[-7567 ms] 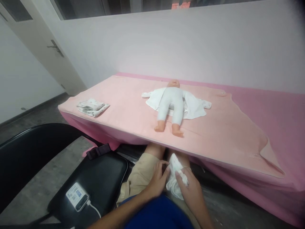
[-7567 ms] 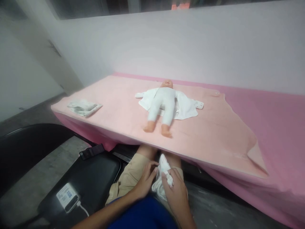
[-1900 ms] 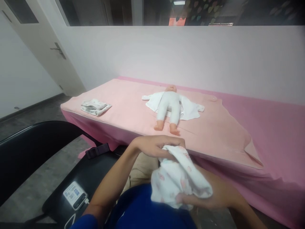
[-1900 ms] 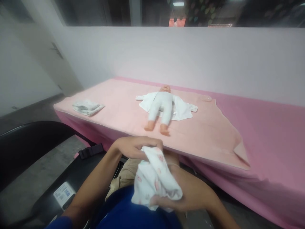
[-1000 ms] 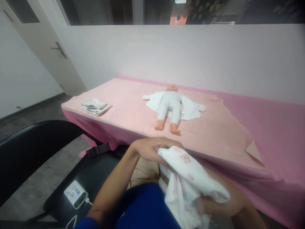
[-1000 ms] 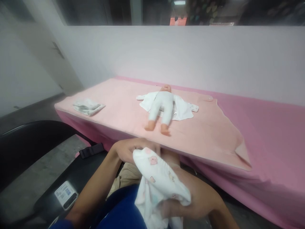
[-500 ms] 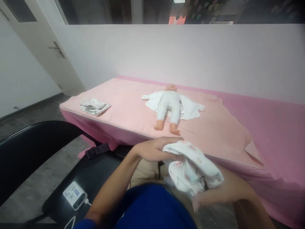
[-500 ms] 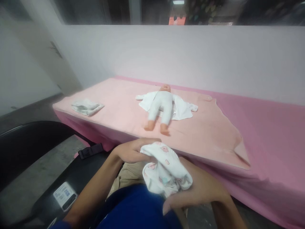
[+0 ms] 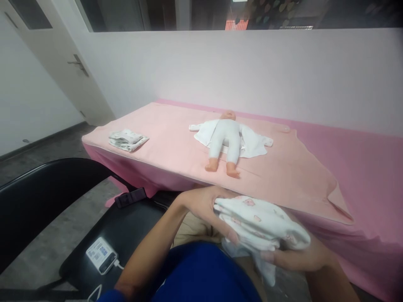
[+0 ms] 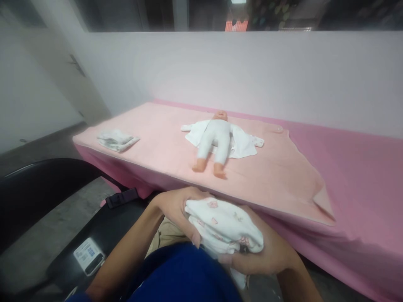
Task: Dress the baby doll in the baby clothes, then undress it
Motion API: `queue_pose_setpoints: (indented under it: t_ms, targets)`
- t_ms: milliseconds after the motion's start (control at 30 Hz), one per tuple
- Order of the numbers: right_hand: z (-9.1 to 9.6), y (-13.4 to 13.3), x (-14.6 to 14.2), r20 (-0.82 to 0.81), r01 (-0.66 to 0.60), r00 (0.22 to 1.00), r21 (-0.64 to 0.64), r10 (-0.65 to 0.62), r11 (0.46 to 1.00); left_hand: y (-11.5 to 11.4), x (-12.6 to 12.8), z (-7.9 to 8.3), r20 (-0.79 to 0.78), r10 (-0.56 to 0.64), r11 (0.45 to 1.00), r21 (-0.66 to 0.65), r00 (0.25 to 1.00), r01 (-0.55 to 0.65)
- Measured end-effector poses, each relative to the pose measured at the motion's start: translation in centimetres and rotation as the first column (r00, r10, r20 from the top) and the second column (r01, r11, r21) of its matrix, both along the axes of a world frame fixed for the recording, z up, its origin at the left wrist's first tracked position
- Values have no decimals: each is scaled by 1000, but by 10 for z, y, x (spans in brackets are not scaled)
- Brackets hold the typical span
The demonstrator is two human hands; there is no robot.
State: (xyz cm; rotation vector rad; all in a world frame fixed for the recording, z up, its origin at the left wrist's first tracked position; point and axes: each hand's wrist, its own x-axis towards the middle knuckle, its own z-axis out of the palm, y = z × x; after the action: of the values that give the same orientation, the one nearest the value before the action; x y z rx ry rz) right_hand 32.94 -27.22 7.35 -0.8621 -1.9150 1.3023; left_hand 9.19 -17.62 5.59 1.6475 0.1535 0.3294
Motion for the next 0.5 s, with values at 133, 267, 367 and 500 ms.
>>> queue_pose_setpoints:
  t_ms: [133,267,367,500]
  targets:
    - [2,0,-10,52,-63,997,-32,65,998,4,0,-1,80,31,999,-12,996,-30]
    - [-8,0,-6,-93,-82,993,-126,71,989,2,-3,-2,53,52,998,-42,997,-50]
    - [-19,-2,0,-212,-48,977,-246,-5,968,-3,-3,-6,14,65,994,-86,998,-63]
    - [-33,-4,3,-268,-13,960,-338,-83,941,-3,-4,-14,21,40,997,-66,999,-39]
